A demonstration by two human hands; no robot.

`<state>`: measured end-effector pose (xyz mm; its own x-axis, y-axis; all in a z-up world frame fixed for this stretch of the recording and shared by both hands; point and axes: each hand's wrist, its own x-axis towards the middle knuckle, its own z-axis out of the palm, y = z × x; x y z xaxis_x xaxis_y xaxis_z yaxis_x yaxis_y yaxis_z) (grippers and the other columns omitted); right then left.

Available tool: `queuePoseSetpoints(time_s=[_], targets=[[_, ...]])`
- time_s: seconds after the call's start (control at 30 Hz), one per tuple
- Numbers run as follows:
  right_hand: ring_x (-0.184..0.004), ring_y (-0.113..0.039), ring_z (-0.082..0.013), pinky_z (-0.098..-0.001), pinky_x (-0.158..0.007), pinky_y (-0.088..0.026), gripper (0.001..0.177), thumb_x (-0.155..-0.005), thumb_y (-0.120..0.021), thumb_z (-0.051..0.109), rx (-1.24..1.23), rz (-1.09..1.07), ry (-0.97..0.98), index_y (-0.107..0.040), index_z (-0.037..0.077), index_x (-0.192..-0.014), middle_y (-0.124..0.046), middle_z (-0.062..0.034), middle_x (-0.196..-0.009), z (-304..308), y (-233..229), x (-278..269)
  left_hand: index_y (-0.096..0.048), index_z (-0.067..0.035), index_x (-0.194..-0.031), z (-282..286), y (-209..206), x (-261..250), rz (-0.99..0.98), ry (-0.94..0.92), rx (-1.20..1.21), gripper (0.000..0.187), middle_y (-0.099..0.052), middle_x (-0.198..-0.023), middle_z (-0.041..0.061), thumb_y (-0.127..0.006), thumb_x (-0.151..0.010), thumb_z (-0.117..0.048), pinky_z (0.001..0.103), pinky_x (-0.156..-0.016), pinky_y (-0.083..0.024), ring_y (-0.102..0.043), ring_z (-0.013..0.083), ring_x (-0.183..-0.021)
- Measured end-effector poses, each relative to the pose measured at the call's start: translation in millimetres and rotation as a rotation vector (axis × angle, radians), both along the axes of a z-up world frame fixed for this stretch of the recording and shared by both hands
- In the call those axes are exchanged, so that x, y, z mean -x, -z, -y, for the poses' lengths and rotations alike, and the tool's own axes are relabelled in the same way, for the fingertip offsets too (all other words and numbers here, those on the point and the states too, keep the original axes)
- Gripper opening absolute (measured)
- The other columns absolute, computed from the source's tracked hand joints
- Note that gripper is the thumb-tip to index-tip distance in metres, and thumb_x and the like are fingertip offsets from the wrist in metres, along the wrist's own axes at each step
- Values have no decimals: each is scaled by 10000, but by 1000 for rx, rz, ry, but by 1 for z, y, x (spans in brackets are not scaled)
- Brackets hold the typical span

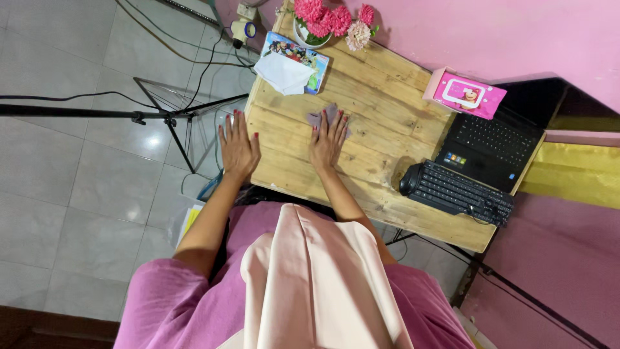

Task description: The person wipes down several items on a desk, including a computer mouse, a book, and a yellow folder, using a cloth.

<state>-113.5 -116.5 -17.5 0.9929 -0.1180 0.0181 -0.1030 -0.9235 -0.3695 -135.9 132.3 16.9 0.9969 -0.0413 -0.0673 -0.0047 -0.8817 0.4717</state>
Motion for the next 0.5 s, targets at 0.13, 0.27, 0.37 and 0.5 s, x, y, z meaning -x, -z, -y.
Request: queuePoseSetpoints(time_s=[0.13, 0.27, 0.37, 0.5], targets=[[-1567, -99, -442, -547, -1272, -78, 566, -1096, -435, 397, 19, -46, -150, -351, 175, -1610, -135, -189, -1699, -39, -9, -17, -291, 30, -1592, -10, 11, 34, -67, -251, 76, 645, -364, -1627, 255, -428, -1065, -317, 572, -1255, -153, -304, 430, -1522], [-1579, -131, -370, -490, -1282, -94, 578, -1072, -414, 393, -38, -217, -486, -348, 199, -1612, -163, -144, -1710, -93, -26, -22, -290, 9, -1610, -26, 50, 57, -122, -475, 271, 619, -395, -1593, 253, -330, -1097, -334, 562, -1257, -182, -345, 424, -1491], [-1571, -172, -315, -481, -1280, -110, 571, -1066, -452, 371, -37, -204, -853, -355, 199, -1602, -190, -109, -1704, -122, -31, 5, -261, 23, -1595, -49, 88, 66, -126, -639, 446, 613, -335, -1633, 265, -223, -1118, -359, 539, -1226, -179, -323, 416, -1501], [-1574, -221, -231, -445, -1298, -151, 579, -1024, -534, 369, -112, -195, -1059, -398, 248, -1573, -262, -39, -1696, -118, -32, 65, -250, 29, -1591, -77, 104, 83, -89, -802, 571, 637, -320, -1634, 263, -219, -1123, -402, 457, -1240, -255, -327, 402, -1507]])
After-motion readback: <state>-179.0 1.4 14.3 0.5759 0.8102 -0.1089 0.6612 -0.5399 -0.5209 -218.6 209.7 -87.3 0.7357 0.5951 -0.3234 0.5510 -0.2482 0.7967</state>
